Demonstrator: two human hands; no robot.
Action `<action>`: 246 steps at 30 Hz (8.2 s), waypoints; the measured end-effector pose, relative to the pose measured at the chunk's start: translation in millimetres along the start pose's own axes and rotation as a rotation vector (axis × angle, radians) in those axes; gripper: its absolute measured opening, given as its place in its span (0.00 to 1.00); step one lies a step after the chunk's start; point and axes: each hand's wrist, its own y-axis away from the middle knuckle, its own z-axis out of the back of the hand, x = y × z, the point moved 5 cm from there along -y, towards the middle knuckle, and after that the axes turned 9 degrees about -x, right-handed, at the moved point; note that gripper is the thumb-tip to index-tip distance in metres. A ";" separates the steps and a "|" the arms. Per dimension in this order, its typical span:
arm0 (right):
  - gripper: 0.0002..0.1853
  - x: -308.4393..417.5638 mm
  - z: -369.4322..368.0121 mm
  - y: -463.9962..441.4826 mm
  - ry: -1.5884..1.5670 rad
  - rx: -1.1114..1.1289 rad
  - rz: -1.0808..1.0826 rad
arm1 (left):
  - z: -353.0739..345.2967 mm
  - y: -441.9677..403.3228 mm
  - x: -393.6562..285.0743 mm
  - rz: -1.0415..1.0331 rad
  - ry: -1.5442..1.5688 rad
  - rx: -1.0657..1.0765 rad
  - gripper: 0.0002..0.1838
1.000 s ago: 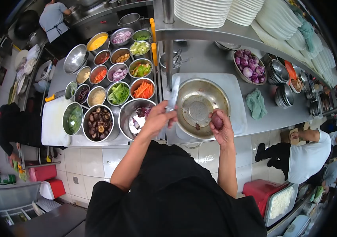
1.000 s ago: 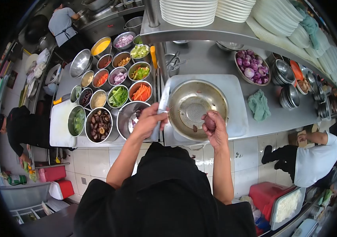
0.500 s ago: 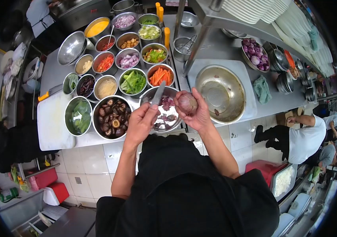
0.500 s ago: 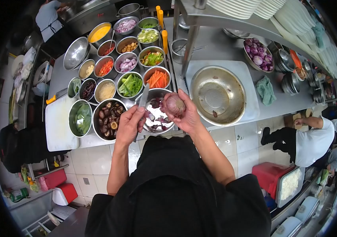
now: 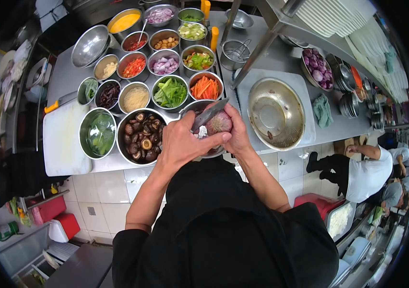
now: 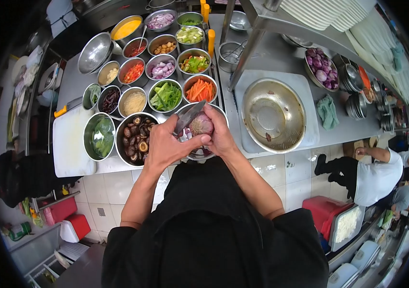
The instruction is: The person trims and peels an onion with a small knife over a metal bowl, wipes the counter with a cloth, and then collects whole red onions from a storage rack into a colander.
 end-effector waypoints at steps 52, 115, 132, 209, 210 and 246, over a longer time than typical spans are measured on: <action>0.22 41.8 10.6 -28.7 0.456 0.341 -0.246 | -50.6 10.7 6.7 -0.008 0.092 -0.097 0.27; 0.16 11.9 37.2 -17.6 0.000 0.196 -0.213 | -47.1 6.2 1.5 0.109 -0.045 -0.008 0.40; 0.15 18.5 24.9 -13.7 0.244 0.098 -0.015 | -61.9 24.5 13.2 0.042 0.074 0.011 0.26; 0.21 -5.2 48.0 -34.7 -0.412 -0.111 -0.368 | -68.1 28.3 10.1 0.256 0.120 -0.073 0.24; 0.22 -3.9 43.2 -32.6 -0.392 -0.116 -0.356 | -67.3 28.0 9.4 0.252 0.117 -0.077 0.24; 0.11 0.9 35.1 -41.1 0.111 0.035 0.008 | -50.9 23.8 6.7 0.255 0.304 -0.212 0.25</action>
